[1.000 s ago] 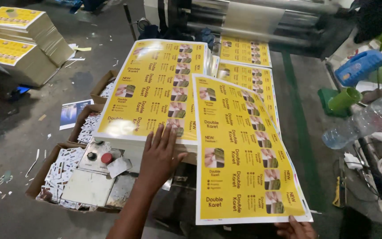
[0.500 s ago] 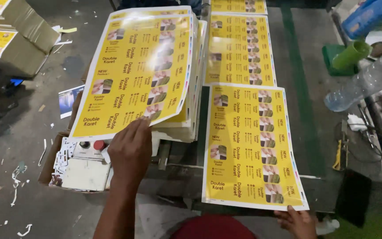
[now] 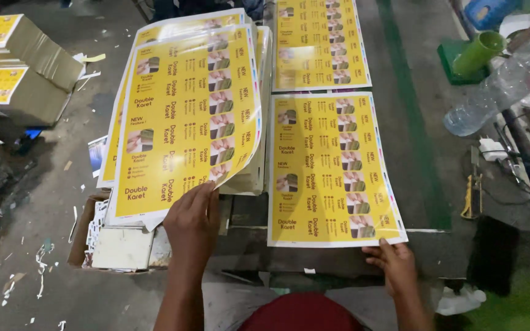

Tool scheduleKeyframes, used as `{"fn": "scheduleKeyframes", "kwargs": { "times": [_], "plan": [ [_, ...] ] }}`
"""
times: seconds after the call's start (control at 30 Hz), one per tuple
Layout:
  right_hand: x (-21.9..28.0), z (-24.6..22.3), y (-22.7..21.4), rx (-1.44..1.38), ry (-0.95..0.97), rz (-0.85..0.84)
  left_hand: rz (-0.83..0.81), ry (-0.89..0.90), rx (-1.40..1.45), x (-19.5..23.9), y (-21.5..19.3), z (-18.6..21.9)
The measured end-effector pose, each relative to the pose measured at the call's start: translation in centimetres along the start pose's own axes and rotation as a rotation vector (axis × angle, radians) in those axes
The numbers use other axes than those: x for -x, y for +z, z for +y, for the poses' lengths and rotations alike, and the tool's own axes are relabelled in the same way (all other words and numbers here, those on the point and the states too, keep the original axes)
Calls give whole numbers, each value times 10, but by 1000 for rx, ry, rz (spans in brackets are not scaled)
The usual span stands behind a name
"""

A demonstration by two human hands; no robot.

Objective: Inspecting and sorting stacks of printed yellow sheets on a workbench.

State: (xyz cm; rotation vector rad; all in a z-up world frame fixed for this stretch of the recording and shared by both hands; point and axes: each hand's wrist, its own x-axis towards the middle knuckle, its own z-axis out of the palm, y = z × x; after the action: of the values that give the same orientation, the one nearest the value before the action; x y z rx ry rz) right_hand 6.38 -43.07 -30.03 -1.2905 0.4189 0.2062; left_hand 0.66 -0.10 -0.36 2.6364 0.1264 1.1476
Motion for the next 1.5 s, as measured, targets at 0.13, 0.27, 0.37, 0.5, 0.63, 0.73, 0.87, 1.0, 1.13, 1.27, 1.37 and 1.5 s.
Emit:
{"fn": "scheduleKeyframes", "kwargs": {
  "times": [0.13,0.27,0.37,0.5,0.63,0.73,0.87,1.0,1.13,1.27,1.37,1.5],
  "plan": [
    [-20,-30,30,9,15,24,-1,-7,-17,-1,0,4],
    [-15,-41,32,-59,52,-39,25,-27,-24,3,-5,7],
    [13,-50,37,-43,104,-6,4,-36,11,9,-5,9],
    [60,-77,73,41,205,-33,-106,127,205,18,12,26],
    [63,-63,98,-7,122,-222,-224,275,282,21,27,73],
    [81,-78,126,27,-76,-519,-340,435,286,27,35,98],
    [80,-71,133,-179,-72,-437,-457,456,389,35,38,110],
    [76,-80,111,-255,-91,-275,-460,360,247,37,44,73],
    [58,-54,51,-224,-101,-151,-365,236,47,14,45,10],
    [54,-38,-5,-172,-106,-46,-121,148,-81,1,51,-36],
    [61,-36,-30,-125,-86,5,-105,169,-163,7,59,-56],
    [63,-19,-56,-105,-29,49,-185,169,-226,19,58,-59]
  ]
}}
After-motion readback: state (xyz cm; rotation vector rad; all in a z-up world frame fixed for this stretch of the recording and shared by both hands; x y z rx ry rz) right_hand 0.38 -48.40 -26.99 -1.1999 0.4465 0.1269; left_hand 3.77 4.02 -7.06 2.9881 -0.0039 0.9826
